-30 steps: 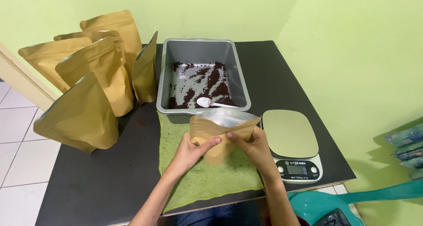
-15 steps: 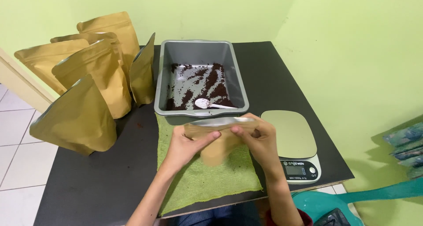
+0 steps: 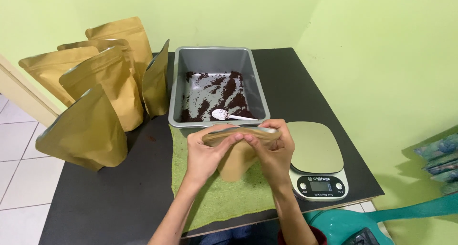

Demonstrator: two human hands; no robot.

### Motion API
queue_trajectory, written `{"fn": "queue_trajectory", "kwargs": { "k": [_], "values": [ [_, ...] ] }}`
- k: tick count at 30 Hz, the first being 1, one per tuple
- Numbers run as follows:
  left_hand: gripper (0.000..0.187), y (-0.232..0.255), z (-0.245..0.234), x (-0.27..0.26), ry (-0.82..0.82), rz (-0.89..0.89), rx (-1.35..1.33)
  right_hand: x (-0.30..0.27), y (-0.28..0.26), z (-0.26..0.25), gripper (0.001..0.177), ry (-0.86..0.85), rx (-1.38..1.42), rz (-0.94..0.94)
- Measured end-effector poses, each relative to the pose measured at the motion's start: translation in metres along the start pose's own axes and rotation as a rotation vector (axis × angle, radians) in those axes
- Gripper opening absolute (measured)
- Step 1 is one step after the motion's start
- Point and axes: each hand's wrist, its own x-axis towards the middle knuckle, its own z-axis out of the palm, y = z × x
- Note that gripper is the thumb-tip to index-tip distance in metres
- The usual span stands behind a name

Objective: Filling stand-up pouches with ground coffee using a spoon and weighing them on a digital scale to ensure correct weight.

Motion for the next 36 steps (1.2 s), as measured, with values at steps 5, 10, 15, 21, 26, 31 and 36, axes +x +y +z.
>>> {"fn": "queue_trajectory", "kwargs": {
  "k": [5,10,15,21,26,31,36],
  "values": [
    [0.014,0.001,0.003,-0.003,0.06,0.057,0.045,0.003,-0.008,-0.001,0.037,0.016,-0.058,-0.012],
    [0.013,-0.002,-0.011,-0.003,0.025,0.045,0.014,0.003,0.017,-0.022,0.019,-0.05,-0.089,0.002],
    [0.002,-0.022,-0.02,-0.01,0.076,0.054,0.003,0.001,0.019,-0.022,0.012,-0.004,-0.145,-0.075],
    [0.019,-0.086,-0.039,-0.013,0.002,-0.02,-0.011,0.002,0.024,-0.037,0.025,-0.069,-0.184,-0.024],
    [0.019,-0.085,-0.027,-0.019,0.124,0.054,0.031,-0.005,0.033,-0.028,0.018,0.051,-0.214,-0.121],
    [0.02,-0.003,-0.042,-0.022,0.382,0.113,0.209,-0.002,0.012,-0.018,0.048,-0.118,-0.139,-0.023],
    [0.041,0.017,-0.101,-0.024,0.768,0.22,0.432,-0.013,-0.025,-0.016,0.047,-0.113,-0.012,0.043]
  ]
}}
